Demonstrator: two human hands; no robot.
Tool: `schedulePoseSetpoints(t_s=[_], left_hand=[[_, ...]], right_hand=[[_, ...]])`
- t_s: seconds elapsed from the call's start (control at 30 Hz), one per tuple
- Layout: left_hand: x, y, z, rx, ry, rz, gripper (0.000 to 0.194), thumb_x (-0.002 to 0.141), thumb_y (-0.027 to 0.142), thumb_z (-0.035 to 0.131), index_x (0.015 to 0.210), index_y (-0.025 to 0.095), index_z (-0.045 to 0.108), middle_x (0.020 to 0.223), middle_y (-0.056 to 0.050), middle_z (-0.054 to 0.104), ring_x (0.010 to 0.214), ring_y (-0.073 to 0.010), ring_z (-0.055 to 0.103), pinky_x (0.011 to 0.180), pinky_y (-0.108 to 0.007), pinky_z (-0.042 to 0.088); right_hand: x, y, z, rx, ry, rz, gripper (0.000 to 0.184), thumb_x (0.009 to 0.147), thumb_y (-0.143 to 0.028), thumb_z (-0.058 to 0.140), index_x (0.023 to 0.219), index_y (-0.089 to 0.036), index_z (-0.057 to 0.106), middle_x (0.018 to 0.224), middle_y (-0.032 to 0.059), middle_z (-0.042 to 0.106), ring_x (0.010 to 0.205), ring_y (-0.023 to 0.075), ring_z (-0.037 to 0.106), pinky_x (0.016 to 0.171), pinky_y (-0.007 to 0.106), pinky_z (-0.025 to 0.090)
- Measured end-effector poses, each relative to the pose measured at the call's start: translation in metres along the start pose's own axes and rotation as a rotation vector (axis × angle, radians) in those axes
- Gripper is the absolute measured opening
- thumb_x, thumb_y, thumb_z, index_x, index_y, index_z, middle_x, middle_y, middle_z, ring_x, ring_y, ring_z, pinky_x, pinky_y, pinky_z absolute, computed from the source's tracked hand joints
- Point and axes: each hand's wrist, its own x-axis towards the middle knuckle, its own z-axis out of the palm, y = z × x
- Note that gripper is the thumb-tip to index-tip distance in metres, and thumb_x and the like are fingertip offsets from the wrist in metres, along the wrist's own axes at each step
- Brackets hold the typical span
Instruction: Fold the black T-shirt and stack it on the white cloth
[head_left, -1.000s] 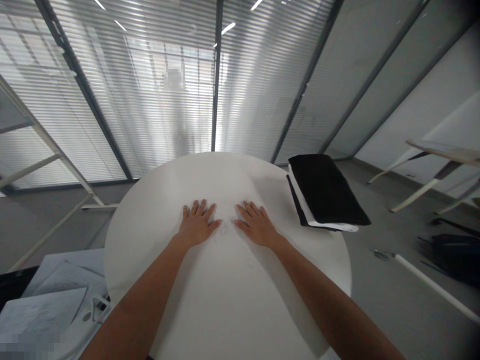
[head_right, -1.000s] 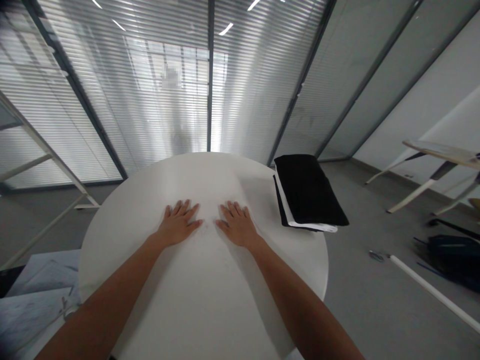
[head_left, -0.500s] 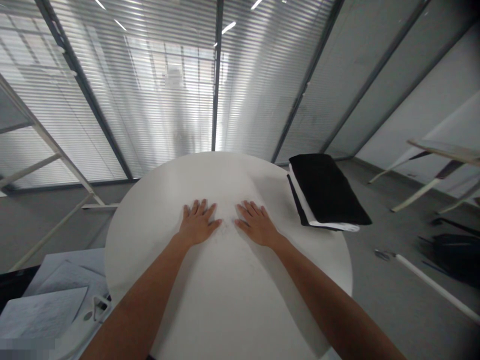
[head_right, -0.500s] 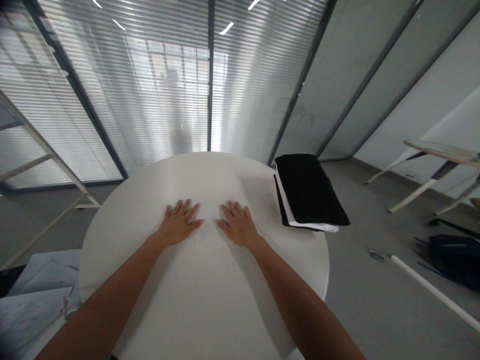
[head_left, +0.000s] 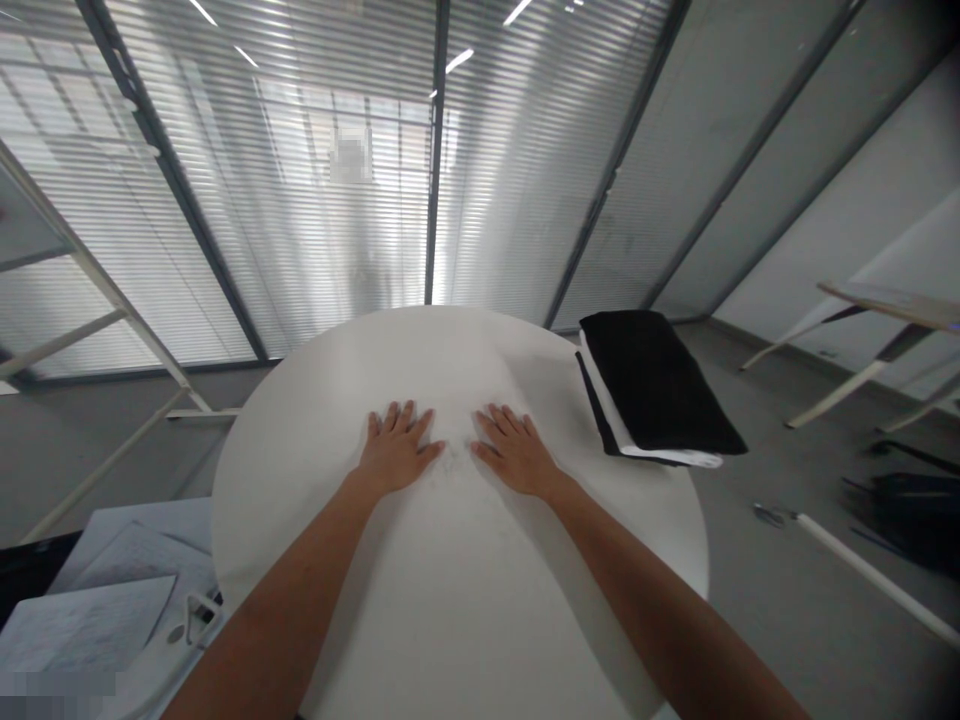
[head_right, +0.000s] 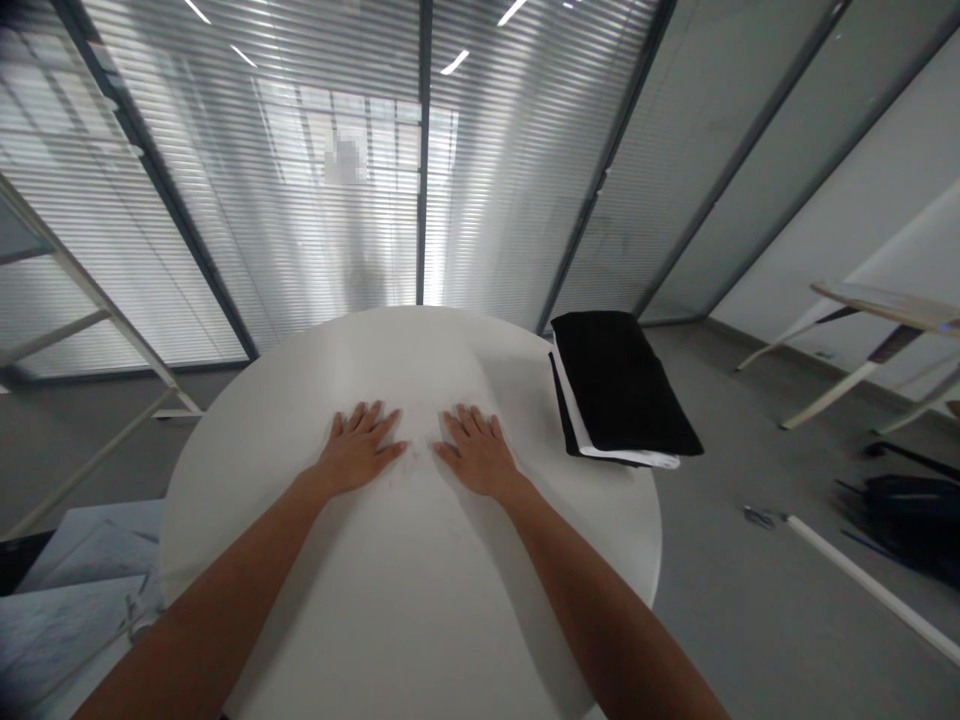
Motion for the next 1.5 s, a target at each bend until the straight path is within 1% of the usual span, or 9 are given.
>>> schedulePoseSetpoints(t_s=[0.3,0.8,1.03,1.23,1.5], left_hand=[[-0.0001,-0.0007,0.0,-0.006,-0.002,-0.006,0.074,0.088,0.071,0.02,0.15,0.033,0.029,0.159,-0.008,0.021,0.145,-0.0378,0.014,0.112,-0.065,0.011],[-0.0007,0.0008,-0.0042,-0.013,-0.05,-0.018,0.077,0.086,0.073,0.017,0.151,0.033,0.025,0.16,-0.008,0.018,0.146,-0.0363,0.01,0.112,-0.064,0.007],[-0.0002,-0.0004,-0.002,-0.006,-0.02,-0.002,0.075,0.088,0.071,0.019,0.151,0.032,0.028,0.159,-0.01,0.02,0.145,-0.0376,0.013,0.111,-0.065,0.01],[-0.0002,-0.0004,-0.0018,-0.006,-0.016,-0.008,0.074,0.087,0.071,0.019,0.15,0.034,0.029,0.159,-0.008,0.021,0.145,-0.0373,0.014,0.112,-0.064,0.01],[-0.0009,-0.0003,-0.0018,-0.002,-0.008,-0.005,0.073,0.088,0.07,0.021,0.15,0.033,0.029,0.159,-0.008,0.022,0.145,-0.0375,0.015,0.112,-0.064,0.011]], right_hand=[[0.001,0.0016,0.0031,-0.001,0.005,-0.003,0.067,0.096,-0.061,0.021,0.152,-0.025,0.025,0.159,0.0065,0.02,0.146,0.0288,0.016,0.114,0.051,0.016],[0.0013,0.0012,0.0014,-0.006,-0.023,0.005,0.068,0.096,-0.062,0.019,0.153,-0.026,0.022,0.159,0.0055,0.017,0.146,0.0278,0.013,0.114,0.05,0.014],[0.0006,0.0013,0.0017,-0.004,-0.011,-0.003,0.066,0.096,-0.061,0.02,0.153,-0.026,0.023,0.159,0.0063,0.019,0.146,0.0278,0.014,0.114,0.05,0.015],[-0.0002,0.0003,-0.0005,-0.01,-0.009,-0.002,0.066,0.096,-0.06,0.022,0.152,-0.026,0.024,0.159,0.0064,0.02,0.146,0.0282,0.015,0.114,0.05,0.015],[-0.0008,-0.0006,-0.0014,-0.002,0.0,-0.006,0.066,0.096,-0.06,0.021,0.152,-0.025,0.025,0.158,0.0074,0.02,0.146,0.0288,0.016,0.114,0.051,0.016]])
